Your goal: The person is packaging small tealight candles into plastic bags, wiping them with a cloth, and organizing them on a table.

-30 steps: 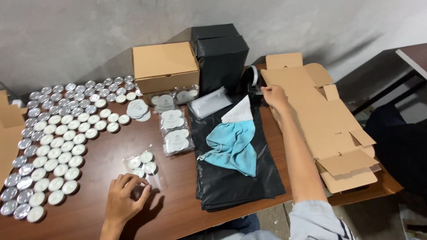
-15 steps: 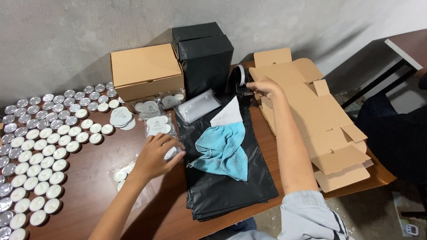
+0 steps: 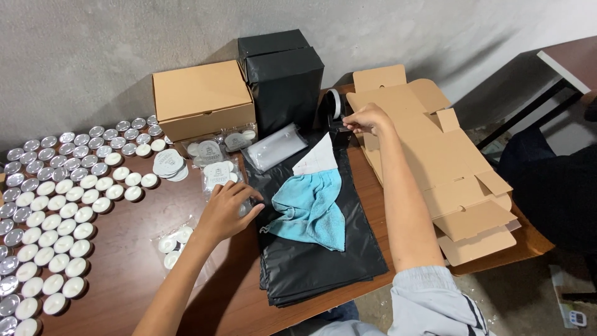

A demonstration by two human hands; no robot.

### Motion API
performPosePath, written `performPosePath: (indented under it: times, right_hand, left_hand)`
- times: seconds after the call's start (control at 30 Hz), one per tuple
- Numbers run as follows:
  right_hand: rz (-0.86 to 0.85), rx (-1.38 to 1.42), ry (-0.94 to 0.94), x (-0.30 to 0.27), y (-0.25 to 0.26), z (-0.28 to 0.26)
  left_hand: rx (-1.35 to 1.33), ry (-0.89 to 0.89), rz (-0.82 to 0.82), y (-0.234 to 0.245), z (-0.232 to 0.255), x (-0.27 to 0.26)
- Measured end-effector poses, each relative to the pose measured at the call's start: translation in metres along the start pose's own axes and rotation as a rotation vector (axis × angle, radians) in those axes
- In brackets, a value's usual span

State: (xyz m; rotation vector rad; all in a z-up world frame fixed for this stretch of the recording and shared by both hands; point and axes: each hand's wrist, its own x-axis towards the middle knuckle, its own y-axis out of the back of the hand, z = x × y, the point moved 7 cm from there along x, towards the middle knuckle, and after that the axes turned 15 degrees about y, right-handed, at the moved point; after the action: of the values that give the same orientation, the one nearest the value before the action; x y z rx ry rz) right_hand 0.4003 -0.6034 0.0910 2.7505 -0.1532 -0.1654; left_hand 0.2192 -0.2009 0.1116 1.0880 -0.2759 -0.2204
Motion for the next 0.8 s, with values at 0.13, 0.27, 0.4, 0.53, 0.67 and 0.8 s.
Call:
performPosePath:
  times: [0.13, 0.27, 0.4, 0.53, 0.67, 0.8]
  right_hand:
    - [0.002, 0.016, -0.021, -0.012, 0.000, -0.006]
    - [0.035, 0.109, 0.000, -0.002, 0.003, 0.012]
    - [0.072, 0.197, -0.008, -0.013, 0.004, 0.004]
    - [0.101, 0.266, -0.017, -0.001, 0.002, 0.027]
    - [0.172, 0.364, -0.006, 0.008, 0.000, 0.048]
    - [0.191, 0.407, 0.009, 0.026, 0.000, 0.069]
  left_hand:
    - [0.021, 0.047, -0.032, 0.006, -0.008, -0.010]
    - [0.008, 0.070, -0.059, 0.005, -0.016, -0.010]
    - [-0.021, 0.035, -0.085, 0.000, -0.004, 0.003]
    - [0.005, -0.034, -0.084, -0.010, 0.026, 0.024]
    - [-0.083, -0.190, -0.063, -0.032, 0.072, 0.070]
    - [-0.199, -0.219, -0.075, -0.071, 0.117, 0.147]
